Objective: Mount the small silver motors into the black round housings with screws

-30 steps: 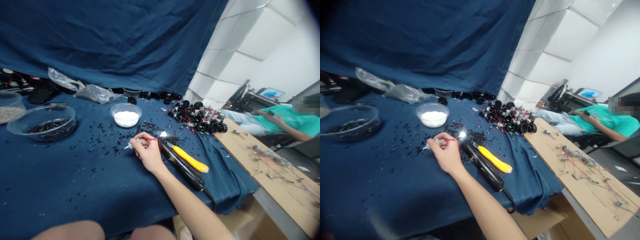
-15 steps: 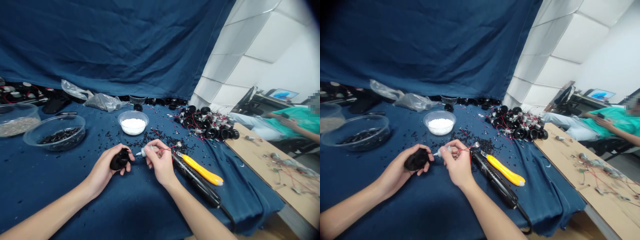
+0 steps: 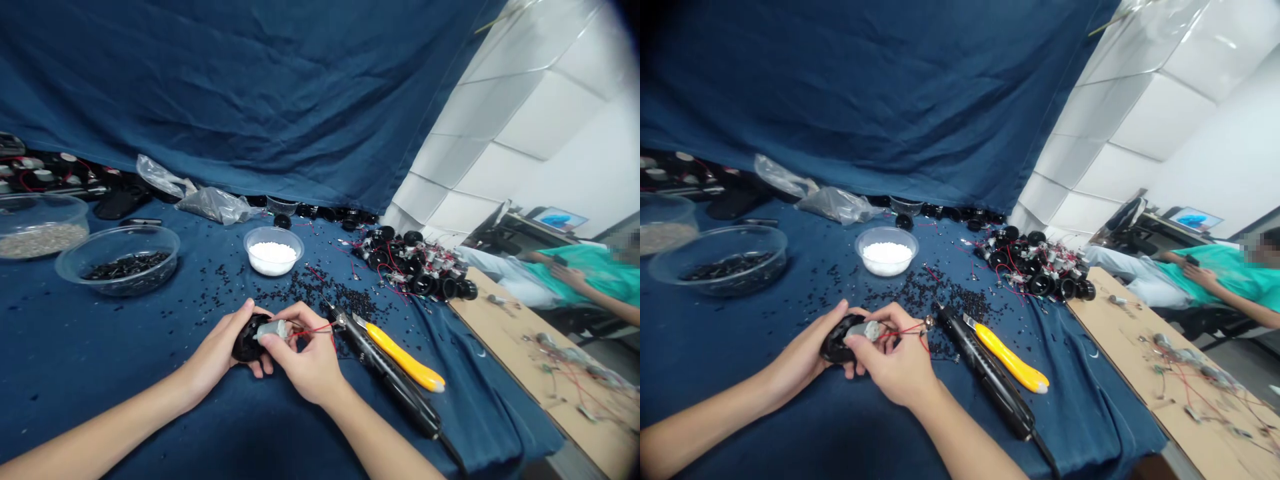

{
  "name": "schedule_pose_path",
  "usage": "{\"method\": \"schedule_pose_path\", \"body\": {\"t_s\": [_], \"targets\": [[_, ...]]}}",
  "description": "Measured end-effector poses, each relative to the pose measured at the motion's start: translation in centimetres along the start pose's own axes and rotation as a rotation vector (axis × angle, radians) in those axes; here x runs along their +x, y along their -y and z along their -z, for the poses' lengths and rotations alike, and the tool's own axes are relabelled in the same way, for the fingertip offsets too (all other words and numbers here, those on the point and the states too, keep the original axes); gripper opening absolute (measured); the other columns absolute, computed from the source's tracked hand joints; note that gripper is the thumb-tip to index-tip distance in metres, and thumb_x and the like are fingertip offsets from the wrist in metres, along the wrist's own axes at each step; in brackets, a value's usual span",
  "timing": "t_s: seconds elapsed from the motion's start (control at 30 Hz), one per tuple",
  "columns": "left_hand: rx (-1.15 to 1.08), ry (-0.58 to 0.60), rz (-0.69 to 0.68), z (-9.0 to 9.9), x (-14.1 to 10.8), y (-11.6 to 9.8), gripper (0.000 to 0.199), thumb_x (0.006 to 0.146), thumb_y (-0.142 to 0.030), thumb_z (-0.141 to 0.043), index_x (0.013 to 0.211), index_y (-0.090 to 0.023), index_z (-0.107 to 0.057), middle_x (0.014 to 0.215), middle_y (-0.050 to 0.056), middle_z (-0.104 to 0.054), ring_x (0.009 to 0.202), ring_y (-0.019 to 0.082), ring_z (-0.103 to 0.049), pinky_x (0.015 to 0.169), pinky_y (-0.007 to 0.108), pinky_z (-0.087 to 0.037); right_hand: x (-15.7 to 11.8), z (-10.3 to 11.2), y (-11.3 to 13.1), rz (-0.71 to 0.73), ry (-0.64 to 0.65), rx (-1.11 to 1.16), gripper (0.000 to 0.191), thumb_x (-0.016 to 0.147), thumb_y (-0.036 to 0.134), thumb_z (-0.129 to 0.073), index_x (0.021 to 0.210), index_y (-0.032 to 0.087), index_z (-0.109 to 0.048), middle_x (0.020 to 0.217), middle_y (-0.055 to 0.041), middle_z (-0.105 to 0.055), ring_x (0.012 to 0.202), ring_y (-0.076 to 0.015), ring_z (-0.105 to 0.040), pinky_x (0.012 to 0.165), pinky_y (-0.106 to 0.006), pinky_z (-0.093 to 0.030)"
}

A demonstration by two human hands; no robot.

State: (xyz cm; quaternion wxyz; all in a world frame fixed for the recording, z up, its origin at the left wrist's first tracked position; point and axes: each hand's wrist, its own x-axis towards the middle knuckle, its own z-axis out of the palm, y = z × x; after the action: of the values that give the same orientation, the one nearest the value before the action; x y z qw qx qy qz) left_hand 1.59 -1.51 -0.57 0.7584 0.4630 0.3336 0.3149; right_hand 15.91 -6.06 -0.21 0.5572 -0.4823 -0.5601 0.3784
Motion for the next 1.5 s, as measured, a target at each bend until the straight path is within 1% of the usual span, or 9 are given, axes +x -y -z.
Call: {"method": "schedule_pose_path", "body": {"t_s": [0.37,0.63,0.73,0.9,1.03,1.23,1.3,1.4,1.5], "targets": [[0.079,-0.062,-0.044,0.2,0.0,0.2,0.053,0.089,-0.062,-0.050,0.104,-0.013,-0.061,0.064,0.005,-0.069,0.055,0.019,-0.063,0.053,0.026,-0.053,-0.1,-0.2,0.1,-0.028,0.008,-0.012,0.020,0.076,0.031,-0.073,0.085,0.020,-0.060,0.055,0.0040,-0.063,0.047,-0.0125,-0.057,0.046,-0.022,-0.042],[0.222,-0.263,-0.136,0.2,-0.2,1.0,0.049,0.088,-0.062,-0.050,0.098,-0.016,-0.064,0.071,0.003,-0.068,0.055,0.018,-0.061,0.055,0.029,-0.053,-0.6,-0.8,-1.0,-0.089,0.043,-0.119,0.024,0.077,0.034,-0.074,0.086,0.021,-0.056,0.060,0.0026,-0.067,0.056,-0.0144,-0.063,0.056,-0.024,-0.043],[0.200,-0.247,-0.129,0.2,-0.3,1.0,0.051,0.087,-0.064,-0.050,0.097,-0.015,-0.062,0.067,0.002,-0.068,0.052,0.018,-0.060,0.053,0.028,-0.052,-0.6,-1.0,-1.1,-0.096,0.056,-0.061,0.025,0.076,0.034,-0.074,0.086,0.021,-0.055,0.060,0.0020,-0.067,0.054,-0.0149,-0.061,0.052,-0.024,-0.042],[0.117,-0.263,-0.085,0.0,-0.3,0.5,0.052,0.085,-0.067,-0.052,0.093,-0.016,-0.059,0.061,0.001,-0.068,0.043,0.015,-0.057,0.044,0.023,-0.046,-0.7,-1.3,-1.3,-0.047,0.079,-0.074,0.022,0.082,0.029,-0.066,0.099,0.021,-0.055,0.070,0.0006,-0.068,0.062,-0.0161,-0.064,0.064,-0.028,-0.048],[0.109,-0.170,-0.126,0.2,-0.2,0.7,0.052,0.088,-0.066,-0.047,0.082,-0.015,-0.059,0.048,-0.001,-0.060,0.038,0.013,-0.052,0.040,0.020,-0.041,-1.0,-1.4,-2.0,-0.012,0.080,-0.068,0.024,0.084,0.034,-0.063,0.101,0.020,-0.054,0.072,-0.0013,-0.067,0.063,-0.0178,-0.063,0.064,-0.029,-0.047],[0.173,-0.356,-0.136,0.8,-0.5,2.4,0.050,0.089,-0.066,-0.047,0.096,-0.018,-0.062,0.055,-0.001,-0.060,0.040,0.014,-0.051,0.038,0.022,-0.040,-1.7,-1.7,-3.1,0.044,-0.044,-0.308,0.027,0.075,0.040,-0.071,0.094,0.020,-0.065,0.083,-0.0059,-0.066,0.079,-0.0219,-0.061,0.073,-0.033,-0.048],[0.214,-0.433,-0.176,0.7,-0.8,2.4,0.051,0.087,-0.066,-0.049,0.100,-0.019,-0.063,0.077,0.003,-0.067,0.055,0.018,-0.059,0.044,0.025,-0.046,-1.6,-2.0,-3.0,0.054,-0.037,-0.249,0.027,0.078,0.039,-0.070,0.095,0.020,-0.064,0.084,-0.0053,-0.066,0.080,-0.0210,-0.061,0.074,-0.032,-0.049],[0.314,-0.520,-0.261,0.2,-1.3,1.4,0.053,0.086,-0.067,-0.048,0.100,-0.019,-0.064,0.100,0.006,-0.066,0.077,0.022,-0.062,0.053,0.026,-0.050,-1.1,-2.5,-2.3,0.013,0.032,0.042,0.027,0.080,0.040,-0.070,0.093,0.020,-0.058,0.077,-0.0009,-0.062,0.064,-0.0139,-0.059,0.060,-0.026,-0.050],[0.402,-0.378,-0.332,-0.3,-1.7,0.0,0.046,0.089,-0.063,-0.048,0.101,-0.020,-0.063,0.090,0.002,-0.066,0.073,0.020,-0.059,0.060,0.025,-0.050,-0.1,-2.5,-1.7,-0.102,0.049,0.270,0.038,0.072,0.046,-0.078,0.087,0.019,-0.055,0.069,0.0027,-0.060,0.052,-0.0090,-0.055,0.048,-0.019,-0.044]]}}
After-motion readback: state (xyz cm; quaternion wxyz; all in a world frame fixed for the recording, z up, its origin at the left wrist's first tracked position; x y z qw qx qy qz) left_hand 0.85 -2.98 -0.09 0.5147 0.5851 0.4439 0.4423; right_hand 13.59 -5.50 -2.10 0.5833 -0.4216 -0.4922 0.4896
